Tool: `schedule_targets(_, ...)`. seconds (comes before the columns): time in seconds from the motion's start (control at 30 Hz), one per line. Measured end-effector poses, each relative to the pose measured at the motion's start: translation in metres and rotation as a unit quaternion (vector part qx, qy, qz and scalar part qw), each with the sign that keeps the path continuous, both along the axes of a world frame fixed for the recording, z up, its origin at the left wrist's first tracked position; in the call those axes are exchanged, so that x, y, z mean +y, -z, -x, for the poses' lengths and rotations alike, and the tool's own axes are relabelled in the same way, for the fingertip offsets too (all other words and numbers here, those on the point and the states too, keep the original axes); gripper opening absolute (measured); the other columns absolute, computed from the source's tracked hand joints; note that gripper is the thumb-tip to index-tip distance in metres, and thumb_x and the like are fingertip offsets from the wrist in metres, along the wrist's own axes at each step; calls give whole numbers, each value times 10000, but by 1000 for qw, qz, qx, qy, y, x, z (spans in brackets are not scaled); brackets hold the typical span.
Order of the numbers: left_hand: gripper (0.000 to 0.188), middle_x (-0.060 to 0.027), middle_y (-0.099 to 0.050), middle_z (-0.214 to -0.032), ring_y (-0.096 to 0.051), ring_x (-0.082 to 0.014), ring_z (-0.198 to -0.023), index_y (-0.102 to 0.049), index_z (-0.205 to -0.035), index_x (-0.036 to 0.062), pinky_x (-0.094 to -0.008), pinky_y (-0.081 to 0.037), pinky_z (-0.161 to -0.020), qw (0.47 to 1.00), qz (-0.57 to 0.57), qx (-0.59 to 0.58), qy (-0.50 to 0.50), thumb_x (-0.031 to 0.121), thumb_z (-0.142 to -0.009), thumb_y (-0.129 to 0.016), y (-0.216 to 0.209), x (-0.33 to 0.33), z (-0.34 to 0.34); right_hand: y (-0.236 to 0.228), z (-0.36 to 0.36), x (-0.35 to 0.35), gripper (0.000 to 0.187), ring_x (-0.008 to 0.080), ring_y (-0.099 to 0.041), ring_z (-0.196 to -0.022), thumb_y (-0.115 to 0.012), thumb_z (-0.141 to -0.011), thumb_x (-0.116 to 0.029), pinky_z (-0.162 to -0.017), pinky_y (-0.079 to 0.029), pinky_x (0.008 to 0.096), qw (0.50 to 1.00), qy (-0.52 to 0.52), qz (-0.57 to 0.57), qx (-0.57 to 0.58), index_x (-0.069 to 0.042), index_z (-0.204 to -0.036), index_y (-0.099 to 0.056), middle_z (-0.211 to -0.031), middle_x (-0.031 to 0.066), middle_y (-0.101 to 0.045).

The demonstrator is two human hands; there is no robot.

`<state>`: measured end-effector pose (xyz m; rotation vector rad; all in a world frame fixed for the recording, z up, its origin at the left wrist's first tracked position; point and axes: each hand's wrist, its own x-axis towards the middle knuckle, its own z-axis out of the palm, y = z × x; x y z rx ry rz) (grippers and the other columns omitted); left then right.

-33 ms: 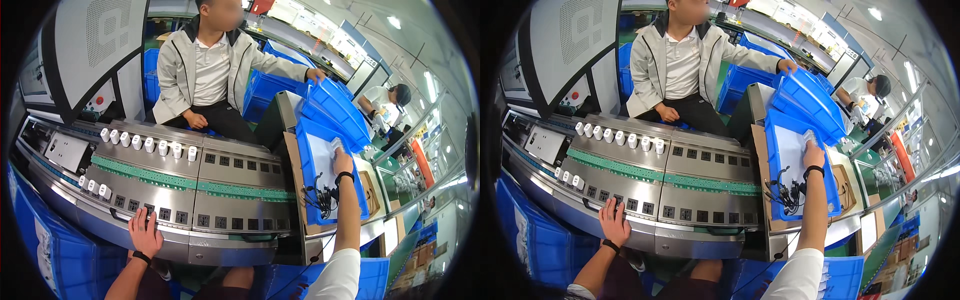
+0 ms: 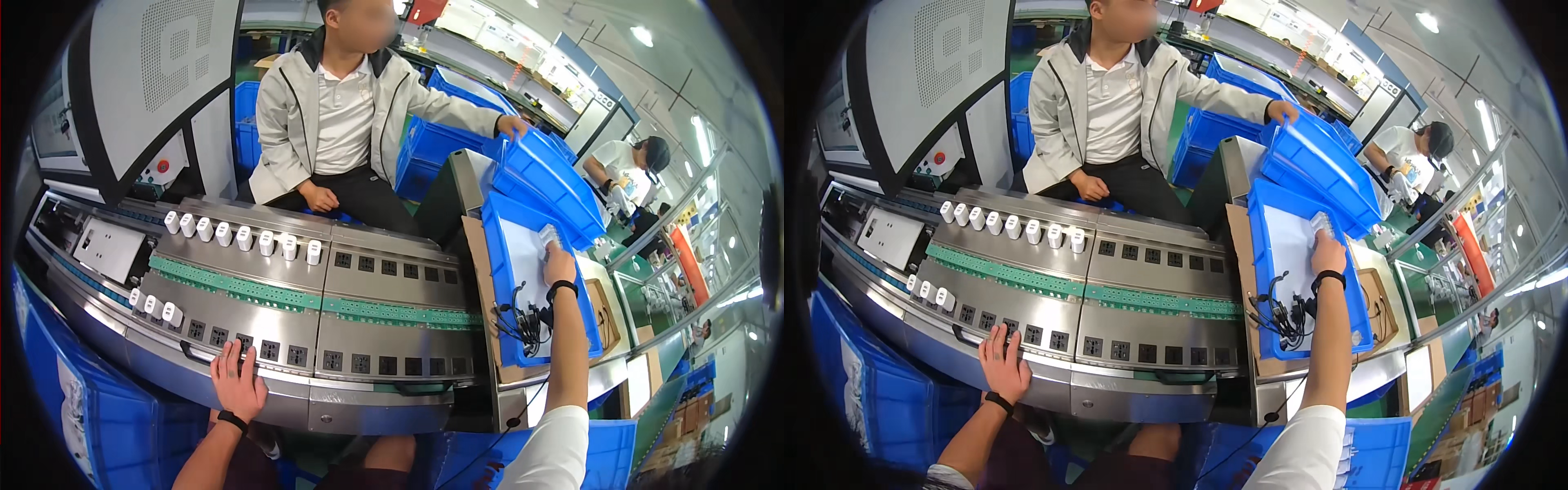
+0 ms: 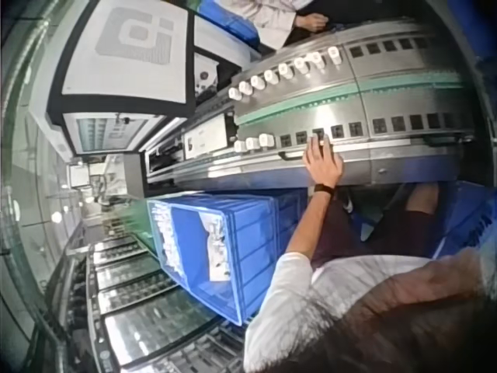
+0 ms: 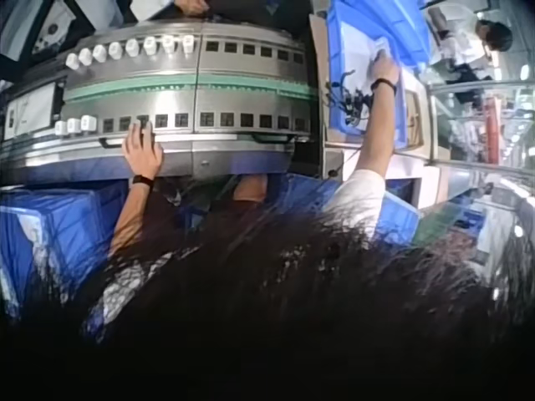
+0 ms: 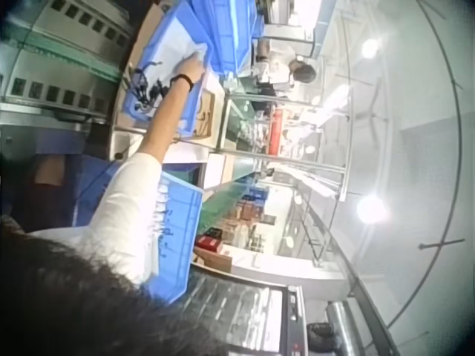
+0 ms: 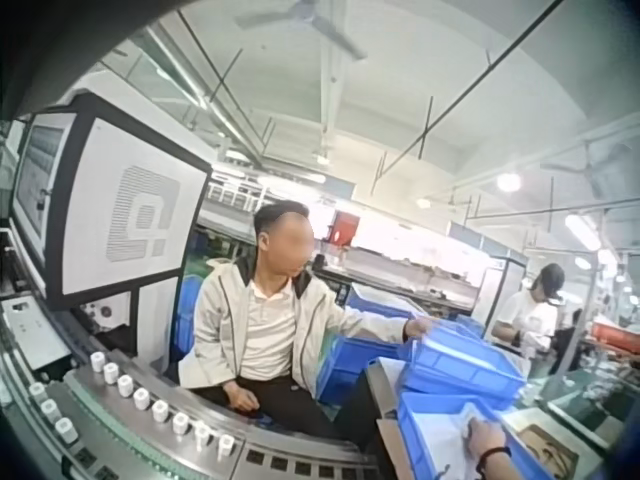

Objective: Organizing and placing small electronic components into the slots of an assembly machine feeder.

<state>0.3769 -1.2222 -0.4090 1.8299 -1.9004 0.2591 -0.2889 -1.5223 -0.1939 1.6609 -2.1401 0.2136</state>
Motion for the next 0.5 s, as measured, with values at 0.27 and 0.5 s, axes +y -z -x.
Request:
schedule_targets(0.27,615,-193,-431,-1563,-366,-407,-1469,-573,-1404,74,-615,-248,-1181,999,15,22,20,226,-809,-608,5,2,-1,-42,-5,39,279,408,-712,-955,-631,-858,-31,-834,-550,504,998,-37,40,-12,-140,-1114,-658,-966,193,-744)
schedule_targets(0.5,609,-195,-426,-1561,-369,-406,-1462,-582,-1396,77,-607,-257,-1182,998,50,34,19,227,-809,-632,1,12,-8,-107,-92,114,335,372,-730,-960,-674,-834,-73,-843,-568,448,976,-133,97,-142,-134,-1162,-650,-966,204,-744)
